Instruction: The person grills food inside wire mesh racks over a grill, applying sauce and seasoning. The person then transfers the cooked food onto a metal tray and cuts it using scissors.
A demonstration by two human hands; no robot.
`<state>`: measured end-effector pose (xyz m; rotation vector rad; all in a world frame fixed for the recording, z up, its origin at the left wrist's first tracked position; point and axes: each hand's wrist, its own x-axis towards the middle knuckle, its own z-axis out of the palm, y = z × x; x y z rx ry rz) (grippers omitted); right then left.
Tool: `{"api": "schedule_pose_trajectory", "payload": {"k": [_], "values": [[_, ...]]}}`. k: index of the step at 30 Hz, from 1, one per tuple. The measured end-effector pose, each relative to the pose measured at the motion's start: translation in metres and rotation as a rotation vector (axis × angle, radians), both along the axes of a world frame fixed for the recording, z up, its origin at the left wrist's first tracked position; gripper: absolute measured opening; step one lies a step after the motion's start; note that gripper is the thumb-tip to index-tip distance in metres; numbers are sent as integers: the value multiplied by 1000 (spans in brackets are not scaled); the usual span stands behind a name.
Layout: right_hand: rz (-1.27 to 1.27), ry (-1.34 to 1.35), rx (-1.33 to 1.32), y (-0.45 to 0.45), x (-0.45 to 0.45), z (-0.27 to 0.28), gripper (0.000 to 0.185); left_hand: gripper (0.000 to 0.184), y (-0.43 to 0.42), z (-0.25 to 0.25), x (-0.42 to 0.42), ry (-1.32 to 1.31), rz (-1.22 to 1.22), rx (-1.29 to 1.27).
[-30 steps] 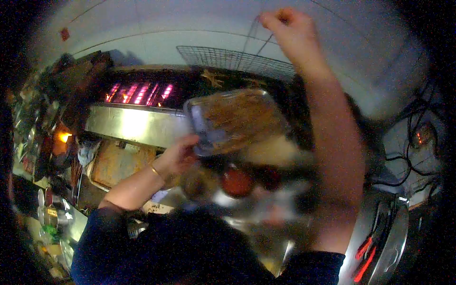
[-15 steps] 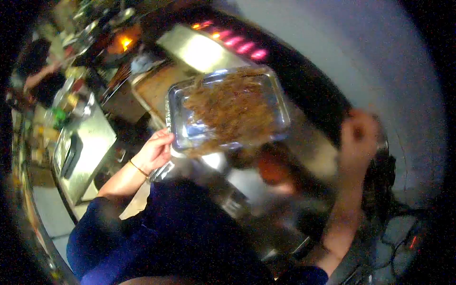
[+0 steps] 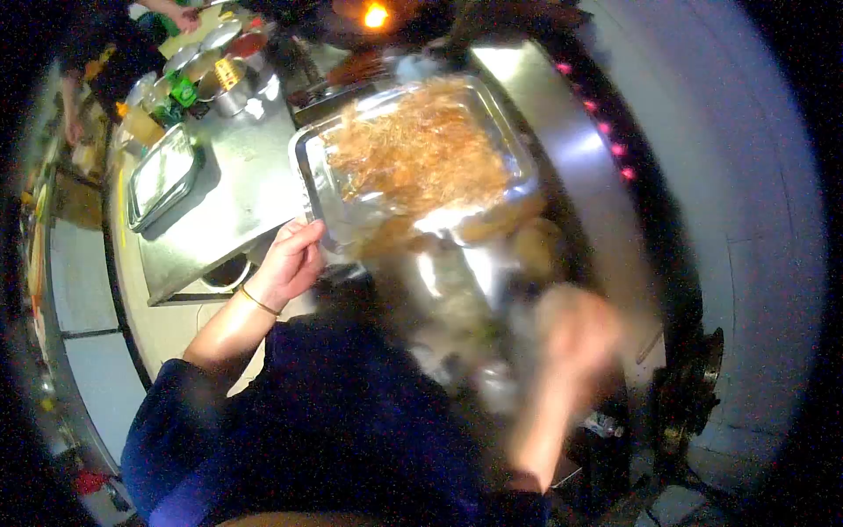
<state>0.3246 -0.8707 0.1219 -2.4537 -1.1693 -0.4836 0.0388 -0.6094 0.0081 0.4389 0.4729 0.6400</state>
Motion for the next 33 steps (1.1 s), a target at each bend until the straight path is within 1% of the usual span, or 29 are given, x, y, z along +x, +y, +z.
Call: {"api": "schedule_pose_trajectory", "payload": {"k": [2,4,5,6,7,9,12,13,15,16,19,20,22,25,27,30,31,33], "values": [[352,49,-46,98,-67,-16,26,9,21,-18,-20,51,30,-31],[887,-257,86,185,-123,-33,32,10,41,-27,-35,117,42,-50],[952,-288,50,207,-135,-45,36,10,51,-31,-42,150,47,-60],[963,-301,-21,230,-152,-49,41,11,62,-36,-52,147,47,-72],[966,-255,-56,248,-161,-55,42,12,70,-44,-60,141,57,-57],[1015,-201,-140,276,-171,-61,36,13,84,-61,-77,129,76,-28],[1124,-41,-142,302,-190,-79,29,17,98,-85,-107,116,67,11],[1087,-50,-152,308,-195,-86,27,18,102,-93,-119,113,60,23],[1024,-71,-189,320,-205,-98,23,19,100,-85,-135,160,44,29],[1018,-25,-231,326,-210,-97,29,21,97,-97,-142,120,66,42],[963,62,-279,324,-223,-90,38,20,86,-103,-155,129,140,29],[882,-14,-325,326,-228,-87,47,20,86,-103,-157,148,157,44],[766,12,-382,330,-238,-93,43,22,86,-102,-161,183,171,77],[662,-39,-442,339,-262,-110,43,21,84,-133,-166,258,217,117],[663,-142,-444,348,-265,-129,45,20,78,-128,-164,235,250,126],[634,-57,-441,351,-286,-137,45,19,78,-132,-163,194,286,113],[663,-90,-402,352,-291,-150,43,19,81,-138,-165,179,295,110],[689,-26,-449,354,-309,-167,41,18,81,-158,-169,134,326,100]]}}
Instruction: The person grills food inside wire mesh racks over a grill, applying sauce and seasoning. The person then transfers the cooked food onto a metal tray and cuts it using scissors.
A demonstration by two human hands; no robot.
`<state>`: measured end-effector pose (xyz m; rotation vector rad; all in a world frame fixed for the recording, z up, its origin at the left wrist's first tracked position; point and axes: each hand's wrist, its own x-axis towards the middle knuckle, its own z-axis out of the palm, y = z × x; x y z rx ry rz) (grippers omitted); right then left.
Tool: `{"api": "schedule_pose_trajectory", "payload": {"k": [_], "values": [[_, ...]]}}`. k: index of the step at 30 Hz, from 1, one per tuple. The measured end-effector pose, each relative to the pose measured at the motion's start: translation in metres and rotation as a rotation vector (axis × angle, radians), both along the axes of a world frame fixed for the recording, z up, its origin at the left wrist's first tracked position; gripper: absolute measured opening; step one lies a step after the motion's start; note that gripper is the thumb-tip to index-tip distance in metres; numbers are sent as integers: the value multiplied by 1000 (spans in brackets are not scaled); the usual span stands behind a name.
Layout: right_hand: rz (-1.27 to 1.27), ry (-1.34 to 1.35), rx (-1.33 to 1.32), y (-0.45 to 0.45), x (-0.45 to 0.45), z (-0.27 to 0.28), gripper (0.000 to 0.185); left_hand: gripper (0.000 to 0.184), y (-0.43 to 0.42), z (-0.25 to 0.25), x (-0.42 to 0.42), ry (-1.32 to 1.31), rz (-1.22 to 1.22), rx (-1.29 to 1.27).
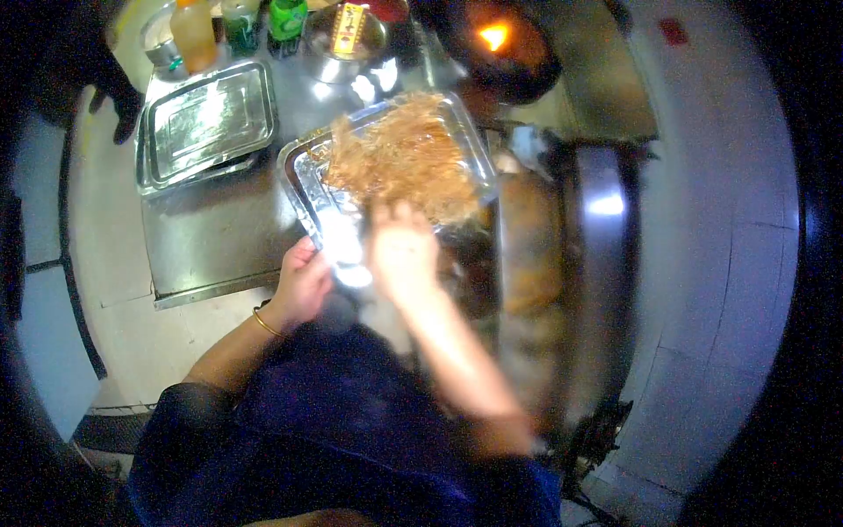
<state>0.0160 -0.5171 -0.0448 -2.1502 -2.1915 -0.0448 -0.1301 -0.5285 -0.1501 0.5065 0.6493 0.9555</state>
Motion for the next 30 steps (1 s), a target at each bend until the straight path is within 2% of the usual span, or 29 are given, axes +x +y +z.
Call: {"api": "schedule_pose_trajectory", "payload": {"k": [1,4,6,7,9,13,16,17,21,23,26,30], "values": [[43,21,-13,0,-7,-6,39,17,0,-9,0,-25,14,-3],[108,15,81,-1,-24,-4,39,12,8,16,-18,327,-110,133],[45,-58,79,2,-17,3,41,10,12,41,-32,573,-185,220],[28,15,96,5,-12,6,42,9,11,46,-34,696,-227,254],[13,63,76,14,-6,3,42,13,-1,-18,-20,541,-179,247],[-18,90,-20,21,-7,-15,43,12,1,-10,-7,71,-42,65],[31,157,-94,17,-23,-25,42,12,1,-33,1,47,-9,2],[22,174,-81,14,-27,-29,42,13,5,-24,-4,71,-72,-51],[65,97,96,9,-5,0,40,10,9,-23,-15,178,-81,-74],[22,190,249,14,31,8,29,9,16,-28,-27,128,-75,-79],[-37,89,244,12,77,17,28,9,24,-32,-39,76,-75,-89],[134,136,166,1,85,21,35,13,37,-15,-64,119,-150,-123]]}}
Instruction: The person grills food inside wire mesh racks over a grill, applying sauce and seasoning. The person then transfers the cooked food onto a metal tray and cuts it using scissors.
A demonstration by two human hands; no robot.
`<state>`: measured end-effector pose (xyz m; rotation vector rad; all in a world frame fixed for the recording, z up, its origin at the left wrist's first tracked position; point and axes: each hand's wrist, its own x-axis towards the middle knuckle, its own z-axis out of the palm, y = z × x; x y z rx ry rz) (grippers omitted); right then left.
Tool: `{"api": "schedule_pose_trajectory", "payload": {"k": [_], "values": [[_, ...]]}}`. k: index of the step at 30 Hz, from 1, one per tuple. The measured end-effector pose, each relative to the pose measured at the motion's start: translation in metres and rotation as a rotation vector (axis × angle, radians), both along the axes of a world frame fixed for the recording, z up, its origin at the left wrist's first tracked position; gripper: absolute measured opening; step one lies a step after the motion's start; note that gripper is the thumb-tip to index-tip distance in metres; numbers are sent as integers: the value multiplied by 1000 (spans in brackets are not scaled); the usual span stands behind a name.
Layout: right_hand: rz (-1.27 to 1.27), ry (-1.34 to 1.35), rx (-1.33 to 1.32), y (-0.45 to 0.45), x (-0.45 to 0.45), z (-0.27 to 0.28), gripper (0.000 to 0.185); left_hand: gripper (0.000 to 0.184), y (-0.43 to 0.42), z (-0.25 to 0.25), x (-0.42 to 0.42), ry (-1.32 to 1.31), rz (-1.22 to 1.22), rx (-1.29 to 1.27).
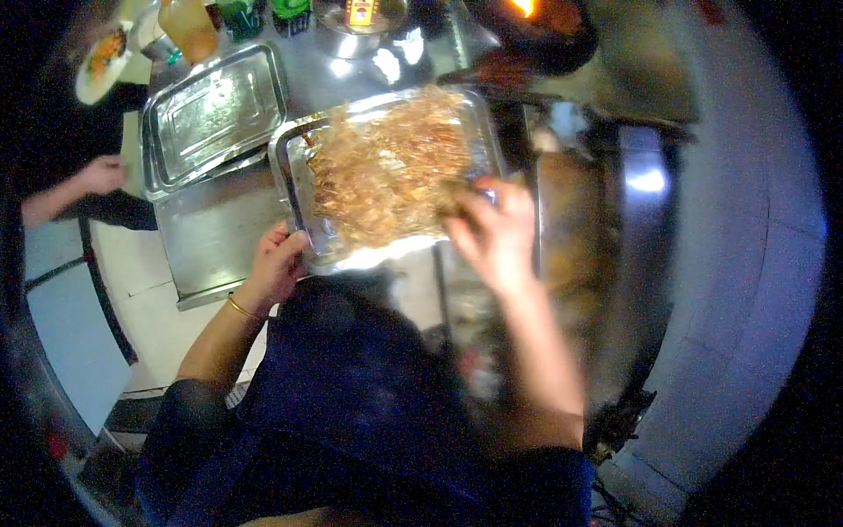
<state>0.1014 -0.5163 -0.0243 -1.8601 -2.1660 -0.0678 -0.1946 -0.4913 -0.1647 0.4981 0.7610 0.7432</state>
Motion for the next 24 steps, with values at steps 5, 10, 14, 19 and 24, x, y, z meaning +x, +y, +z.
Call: {"api": "schedule_pose_trajectory", "payload": {"k": [5,10,14,19,24], "values": [[-27,52,-17,-7,2,1,55,18,8,5,-13,-53,-28,-69],[-418,903,294,13,7,-57,47,21,57,9,-44,-61,-7,-99],[-584,1833,-91,-27,3,-105,43,18,28,5,-25,-29,5,-59],[-573,1838,-454,-53,-17,-103,37,8,11,-16,-6,42,21,78],[-472,998,-508,-36,-15,-44,29,7,11,-29,-3,18,-11,46]]}}
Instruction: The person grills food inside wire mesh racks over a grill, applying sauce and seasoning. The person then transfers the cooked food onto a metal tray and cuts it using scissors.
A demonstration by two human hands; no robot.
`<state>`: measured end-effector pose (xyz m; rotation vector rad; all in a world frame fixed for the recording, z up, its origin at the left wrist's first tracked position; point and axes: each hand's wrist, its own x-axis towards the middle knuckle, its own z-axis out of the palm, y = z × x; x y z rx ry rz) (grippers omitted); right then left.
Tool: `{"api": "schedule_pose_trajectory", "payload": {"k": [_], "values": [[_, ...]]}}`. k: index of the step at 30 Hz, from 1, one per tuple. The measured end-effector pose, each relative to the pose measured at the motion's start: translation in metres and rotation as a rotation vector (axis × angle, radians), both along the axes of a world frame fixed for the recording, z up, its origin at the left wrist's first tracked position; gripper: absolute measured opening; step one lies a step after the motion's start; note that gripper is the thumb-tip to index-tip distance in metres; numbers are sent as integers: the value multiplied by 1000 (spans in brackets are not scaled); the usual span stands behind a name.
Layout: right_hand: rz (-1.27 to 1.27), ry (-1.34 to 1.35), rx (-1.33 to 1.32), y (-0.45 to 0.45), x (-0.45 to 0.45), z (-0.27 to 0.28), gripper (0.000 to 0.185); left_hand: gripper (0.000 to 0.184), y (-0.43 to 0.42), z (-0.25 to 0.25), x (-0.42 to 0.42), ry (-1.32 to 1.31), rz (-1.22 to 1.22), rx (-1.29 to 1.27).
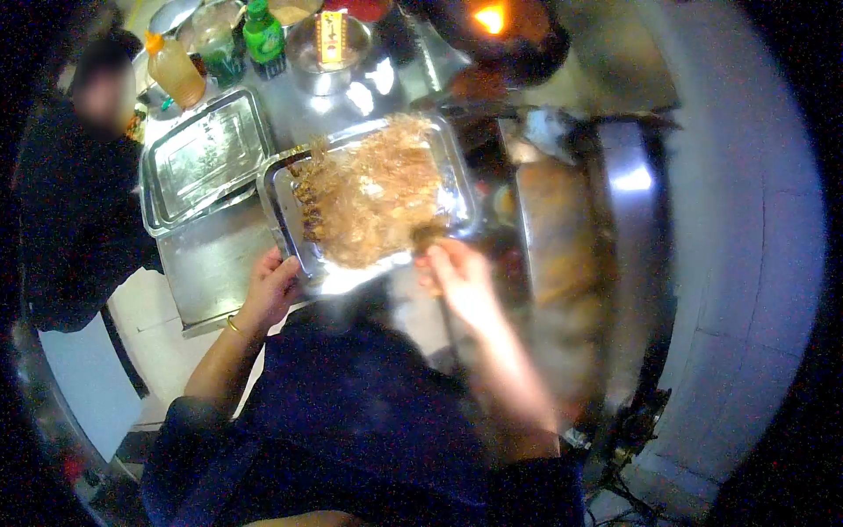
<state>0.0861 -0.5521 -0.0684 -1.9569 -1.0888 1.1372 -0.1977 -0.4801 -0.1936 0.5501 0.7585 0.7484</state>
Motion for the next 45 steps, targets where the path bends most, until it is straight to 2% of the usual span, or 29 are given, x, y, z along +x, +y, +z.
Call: {"api": "schedule_pose_trajectory", "payload": {"k": [2,3,4,6,8,10,12,14,16,19,20,22,23,24,26,28,30,33,34,36,38,40,42,44,45], "values": [[365,-888,79,19,-9,40,26,8,-4,4,3,2,-18,-16],[356,-1122,249,29,-6,42,25,10,-5,8,3,7,-33,-23],[331,-1201,179,38,0,50,27,11,-6,13,0,22,-76,-18],[279,-1273,256,63,1,73,34,15,-8,24,-8,45,-162,-4],[260,-1398,356,89,10,71,43,19,-9,28,-12,68,-209,40],[285,-1460,264,106,32,53,50,21,-6,33,-14,91,-258,71],[397,-1375,40,117,31,65,50,22,-5,41,-15,110,-294,81],[506,-1202,88,118,18,70,51,23,-4,44,-14,129,-307,97],[673,-1172,286,106,13,57,62,23,-6,44,-13,121,-316,86],[976,-1023,371,76,7,61,72,23,-6,41,-11,95,-306,77],[1024,-945,453,72,12,68,67,23,-5,44,-12,98,-320,94],[801,-1067,525,83,12,76,63,22,-4,49,-10,109,-342,132],[636,-1123,463,96,-1,86,62,22,-3,52,-9,119,-349,157],[581,-1081,200,111,-7,93,61,21,-1,55,-8,129,-355,186],[632,-953,-273,138,-17,95,62,20,3,64,-6,157,-404,177],[784,-600,-19,147,-1,56,70,19,2,62,-5,167,-436,181],[760,-272,25,151,-10,60,69,18,1,54,-2,158,-454,215],[862,-192,228,134,-18,61,66,18,3,61,0,167,-411,142],[947,-383,379,125,-21,74,58,17,4,60,-2,146,-382,129],[1005,-832,417,106,-17,92,46,17,5,52,-4,108,-338,105],[708,-1050,564,83,9,90,35,18,7,41,-11,62,-300,37],[269,-1216,282,56,29,81,30,18,13,39,-19,17,-272,-10],[65,-749,281,14,77,25,28,18,17,45,-27,-20,-259,-49],[-126,-260,80,-21,108,-20,43,18,21,30,-13,43,-239,-80],[-240,-178,130,-20,91,-15,42,17,25,34,-4,79,-227,-97]]}}
